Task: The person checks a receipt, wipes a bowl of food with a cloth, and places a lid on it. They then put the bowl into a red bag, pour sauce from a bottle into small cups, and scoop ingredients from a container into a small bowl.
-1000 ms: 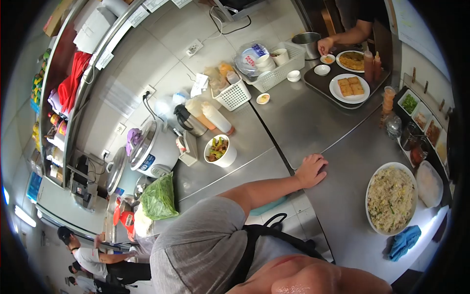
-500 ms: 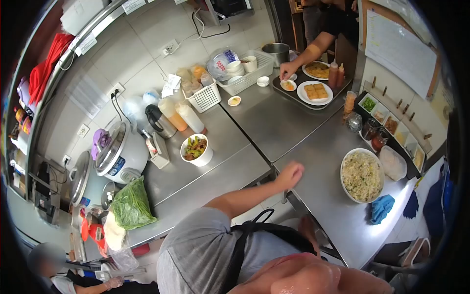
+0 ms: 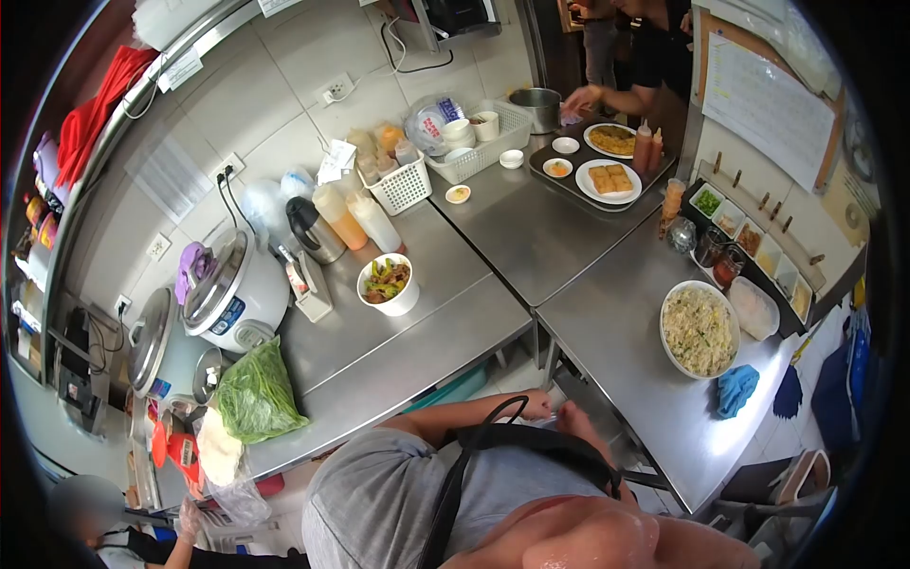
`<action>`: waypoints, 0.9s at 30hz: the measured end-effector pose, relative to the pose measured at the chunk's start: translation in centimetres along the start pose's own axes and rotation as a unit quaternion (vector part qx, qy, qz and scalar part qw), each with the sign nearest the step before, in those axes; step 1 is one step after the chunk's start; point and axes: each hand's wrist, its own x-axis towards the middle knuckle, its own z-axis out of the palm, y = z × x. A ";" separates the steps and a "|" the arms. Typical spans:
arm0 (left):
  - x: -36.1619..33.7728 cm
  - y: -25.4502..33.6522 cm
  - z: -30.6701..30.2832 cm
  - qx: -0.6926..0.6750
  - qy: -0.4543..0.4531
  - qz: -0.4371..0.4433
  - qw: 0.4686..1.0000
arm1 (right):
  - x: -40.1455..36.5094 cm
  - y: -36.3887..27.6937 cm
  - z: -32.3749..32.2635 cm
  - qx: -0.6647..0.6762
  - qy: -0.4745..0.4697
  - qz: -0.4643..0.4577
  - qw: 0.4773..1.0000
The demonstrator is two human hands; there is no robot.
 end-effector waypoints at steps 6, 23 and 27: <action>-0.3 -0.3 0.8 -0.049 -0.075 -0.076 0.993 | -0.6 0.2 0.2 0.066 -0.041 -0.013 0.997; -0.5 -1.0 0.6 -0.028 0.096 0.115 0.988 | 0.6 1.9 0.4 0.180 -0.034 -0.077 0.980; -0.5 -1.2 0.7 -0.010 0.127 0.121 0.984 | 0.6 2.6 1.2 0.272 -0.057 -0.017 0.960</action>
